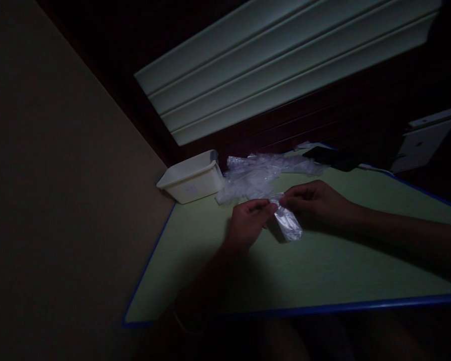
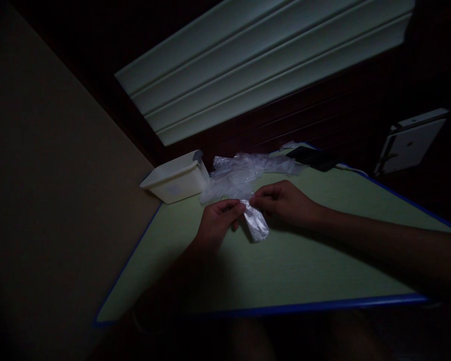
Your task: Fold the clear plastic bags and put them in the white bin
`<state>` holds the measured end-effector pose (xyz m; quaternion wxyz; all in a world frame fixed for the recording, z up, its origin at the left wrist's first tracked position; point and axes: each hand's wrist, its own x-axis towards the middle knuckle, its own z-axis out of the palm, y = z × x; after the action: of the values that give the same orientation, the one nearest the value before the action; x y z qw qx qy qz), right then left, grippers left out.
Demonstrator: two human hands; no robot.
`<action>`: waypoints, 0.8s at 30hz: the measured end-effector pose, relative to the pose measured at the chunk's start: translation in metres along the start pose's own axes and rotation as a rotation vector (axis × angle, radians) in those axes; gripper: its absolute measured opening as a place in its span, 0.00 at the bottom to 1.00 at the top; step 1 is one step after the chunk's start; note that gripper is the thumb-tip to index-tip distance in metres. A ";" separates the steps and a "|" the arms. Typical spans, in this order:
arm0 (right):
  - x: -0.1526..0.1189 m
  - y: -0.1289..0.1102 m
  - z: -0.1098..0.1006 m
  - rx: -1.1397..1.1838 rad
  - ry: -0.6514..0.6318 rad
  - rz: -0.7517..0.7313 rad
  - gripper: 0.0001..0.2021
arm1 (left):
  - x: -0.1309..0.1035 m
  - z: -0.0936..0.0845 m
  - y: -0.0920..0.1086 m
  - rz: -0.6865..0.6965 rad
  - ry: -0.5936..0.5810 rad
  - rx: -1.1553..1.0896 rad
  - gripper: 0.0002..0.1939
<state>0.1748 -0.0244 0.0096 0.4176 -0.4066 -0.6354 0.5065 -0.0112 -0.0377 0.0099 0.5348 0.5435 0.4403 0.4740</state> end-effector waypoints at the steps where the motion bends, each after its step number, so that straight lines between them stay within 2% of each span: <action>1: -0.001 0.000 0.001 -0.001 -0.012 0.004 0.16 | 0.000 0.000 0.000 0.006 0.004 0.003 0.15; 5: -0.003 -0.002 0.003 -0.001 -0.050 0.017 0.14 | 0.000 0.000 0.000 0.006 0.026 0.060 0.15; 16: -0.002 0.003 0.000 0.000 -0.042 -0.001 0.14 | 0.000 0.000 -0.001 0.011 0.046 0.068 0.15; 24: -0.002 0.003 0.002 0.063 -0.050 0.018 0.15 | 0.001 -0.002 -0.002 0.028 0.047 -0.001 0.16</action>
<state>0.1740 -0.0260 0.0067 0.4093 -0.3862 -0.6258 0.5401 -0.0134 -0.0359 0.0083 0.5180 0.5381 0.4447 0.4943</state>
